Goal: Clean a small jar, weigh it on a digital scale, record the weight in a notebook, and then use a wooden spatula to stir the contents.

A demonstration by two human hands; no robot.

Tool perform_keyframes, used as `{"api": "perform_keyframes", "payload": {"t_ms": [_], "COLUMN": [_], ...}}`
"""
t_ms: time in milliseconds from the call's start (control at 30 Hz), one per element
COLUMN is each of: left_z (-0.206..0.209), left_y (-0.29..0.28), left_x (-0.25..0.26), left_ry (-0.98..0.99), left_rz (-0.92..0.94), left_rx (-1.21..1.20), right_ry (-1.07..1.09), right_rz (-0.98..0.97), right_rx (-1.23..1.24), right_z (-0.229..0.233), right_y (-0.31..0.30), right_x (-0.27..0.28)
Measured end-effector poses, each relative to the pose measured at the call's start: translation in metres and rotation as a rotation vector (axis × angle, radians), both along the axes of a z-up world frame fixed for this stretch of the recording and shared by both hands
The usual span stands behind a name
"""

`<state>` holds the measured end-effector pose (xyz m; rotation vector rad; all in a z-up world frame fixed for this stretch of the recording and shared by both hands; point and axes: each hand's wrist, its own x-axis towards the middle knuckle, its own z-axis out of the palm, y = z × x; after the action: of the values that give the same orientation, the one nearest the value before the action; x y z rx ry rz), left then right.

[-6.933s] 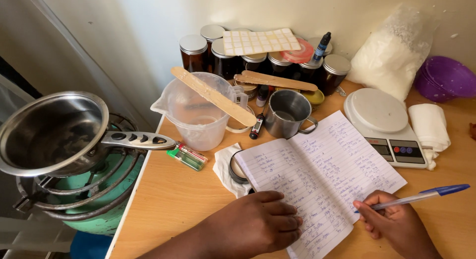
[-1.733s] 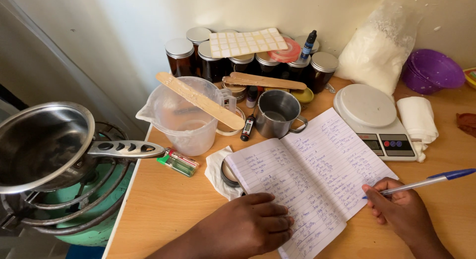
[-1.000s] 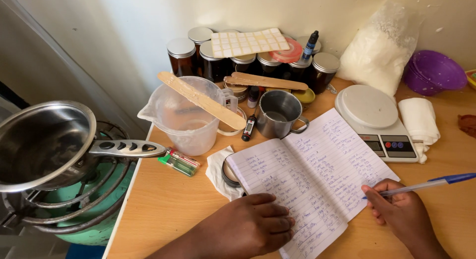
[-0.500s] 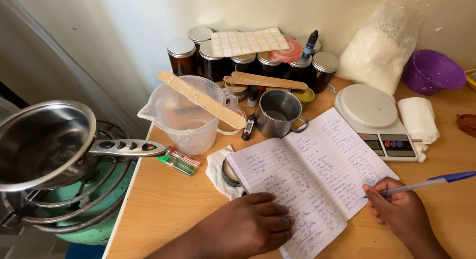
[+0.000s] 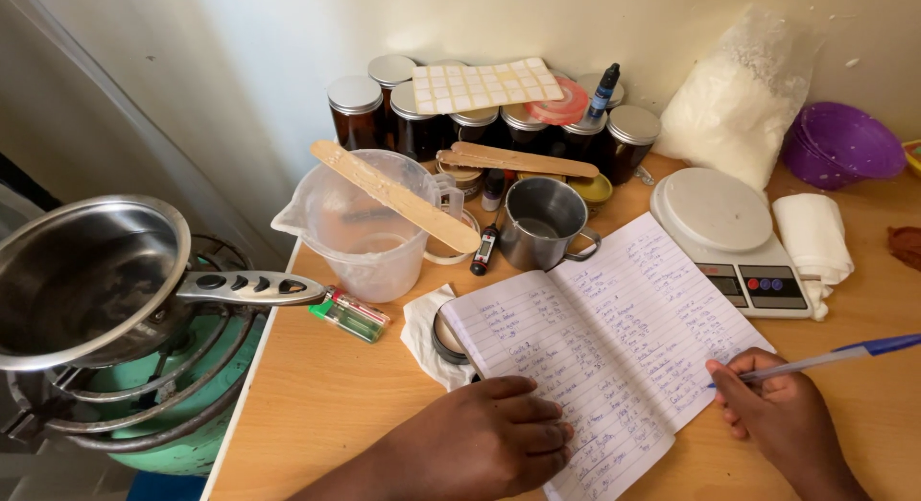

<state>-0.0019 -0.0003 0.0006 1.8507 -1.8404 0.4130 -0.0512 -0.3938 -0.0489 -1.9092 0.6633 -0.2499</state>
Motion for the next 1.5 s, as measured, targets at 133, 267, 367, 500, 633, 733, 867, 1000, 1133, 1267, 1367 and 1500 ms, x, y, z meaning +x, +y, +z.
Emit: {"api": "perform_keyframes", "payload": {"t_ms": [133,267,367,500,633,733,867,1000,1133,1267,1367,1500], "left_z": [0.000,-0.001,0.000,0.001,0.002,0.006,0.013,0.020,0.018,-0.003,-0.041,-0.120], "left_y": [0.001,-0.001,0.000,-0.002,0.003,0.003,0.008,0.004,-0.002,-0.017,-0.036,-0.062], "left_x": [-0.001,0.000,-0.001,-0.001,-0.001,-0.005,-0.013,-0.024,-0.026,-0.025,-0.026,-0.027], "left_ry": [-0.015,-0.035,-0.017,-0.039,-0.021,-0.026,-0.104,-0.405,-0.178,-0.060,-0.010,0.008], "left_rz": [0.003,0.009,0.010,0.003,0.008,-0.015,-0.014,0.278,0.271,0.269,0.250,0.145], "left_rx": [-0.008,-0.035,-0.011,-0.014,-0.015,-0.048,-0.137,-0.443,-0.422,-0.129,0.102,0.254], "right_ry": [0.014,-0.009,-0.052,-0.003,-0.037,-0.033,-0.141,-0.289,-0.199,-0.279,0.054,0.234], "right_rz": [0.000,0.032,-0.019,-0.004,0.068,0.174,0.411,0.166,0.007,0.174,0.083,0.314], "right_rx": [-0.057,-0.091,0.088,-0.068,0.023,-0.151,-0.304,-0.354,-0.406,-0.066,0.131,0.292], "right_z": [0.004,0.001,-0.004,-0.007,-0.017,-0.019,-0.036,-0.024,-0.008,-0.028,0.001,-0.050], "right_y": [0.004,0.004,-0.005,-0.006,-0.017,-0.016,-0.028,-0.020,-0.014,-0.034,-0.023,-0.090], "right_x": [-0.001,-0.002,0.002,-0.001,-0.004,-0.015,-0.021,-0.022,-0.009,-0.005,-0.005,0.014]}}
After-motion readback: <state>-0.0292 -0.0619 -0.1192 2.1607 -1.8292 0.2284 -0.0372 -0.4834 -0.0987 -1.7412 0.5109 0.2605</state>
